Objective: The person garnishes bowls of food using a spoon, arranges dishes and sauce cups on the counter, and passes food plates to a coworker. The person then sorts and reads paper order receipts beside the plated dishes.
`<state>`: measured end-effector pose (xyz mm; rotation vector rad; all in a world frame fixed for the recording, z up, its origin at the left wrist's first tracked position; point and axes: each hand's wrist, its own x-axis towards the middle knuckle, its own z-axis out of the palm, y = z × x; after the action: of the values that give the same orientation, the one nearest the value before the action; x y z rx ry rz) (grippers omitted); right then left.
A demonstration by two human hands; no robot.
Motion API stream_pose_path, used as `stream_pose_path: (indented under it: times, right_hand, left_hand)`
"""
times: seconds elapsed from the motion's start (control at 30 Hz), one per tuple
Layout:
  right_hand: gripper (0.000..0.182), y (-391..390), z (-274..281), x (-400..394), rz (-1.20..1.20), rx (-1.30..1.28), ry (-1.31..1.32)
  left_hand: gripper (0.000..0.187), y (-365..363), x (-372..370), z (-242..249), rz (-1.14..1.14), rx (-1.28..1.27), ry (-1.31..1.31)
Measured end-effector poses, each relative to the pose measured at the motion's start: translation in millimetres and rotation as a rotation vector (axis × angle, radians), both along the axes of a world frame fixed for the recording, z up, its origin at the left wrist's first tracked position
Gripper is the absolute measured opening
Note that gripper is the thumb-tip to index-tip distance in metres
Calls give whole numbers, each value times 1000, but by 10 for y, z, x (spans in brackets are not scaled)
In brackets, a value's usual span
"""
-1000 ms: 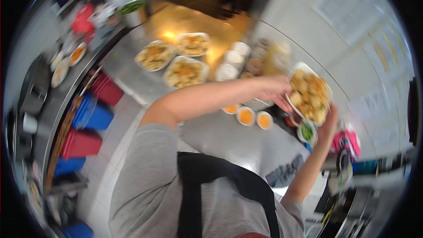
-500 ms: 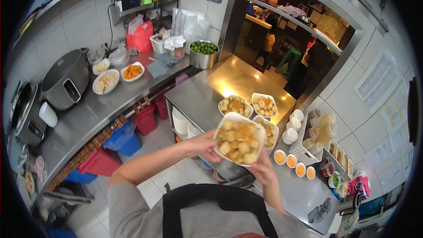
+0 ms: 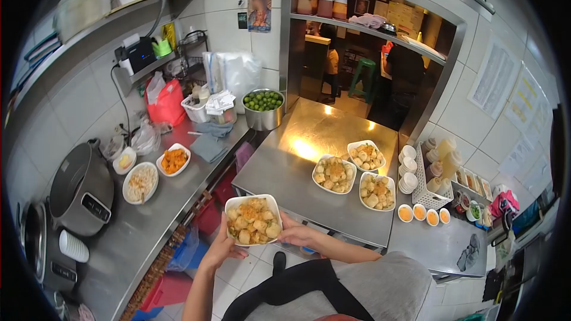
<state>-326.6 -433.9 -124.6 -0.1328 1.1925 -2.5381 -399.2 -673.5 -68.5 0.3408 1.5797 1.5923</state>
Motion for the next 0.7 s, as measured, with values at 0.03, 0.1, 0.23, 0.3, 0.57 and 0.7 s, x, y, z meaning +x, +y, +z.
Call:
stream_pose_path:
  times: [0.03, 0.1, 0.23, 0.3, 0.57, 0.7]
  right_hand:
    - [95, 20, -114, -101, 26, -13, -34]
    - [94, 81, -253, -256, 15, -36, -38]
    - [96, 311, -255, -533, -20, -9, 60]
    - [98, 469, -230, -611, -68, 110, 84]
    - [58, 1074, -219, -511, -366, 702, -118]
    - [41, 1119, 222, -341, -199, 1614, -62]
  left_hand:
    - [82, 1, -55, -51, 7, -54, 43]
    - [76, 54, -221, -247, 1, -6, 65]
    - [63, 300, -686, -678, 29, 69, 63]
    - [61, 484, -901, -781, -18, 87, 79]
    - [70, 1279, -1548, -1001, -201, 91, -43]
    - [76, 1668, -1836, -1027, -321, 96, -89]
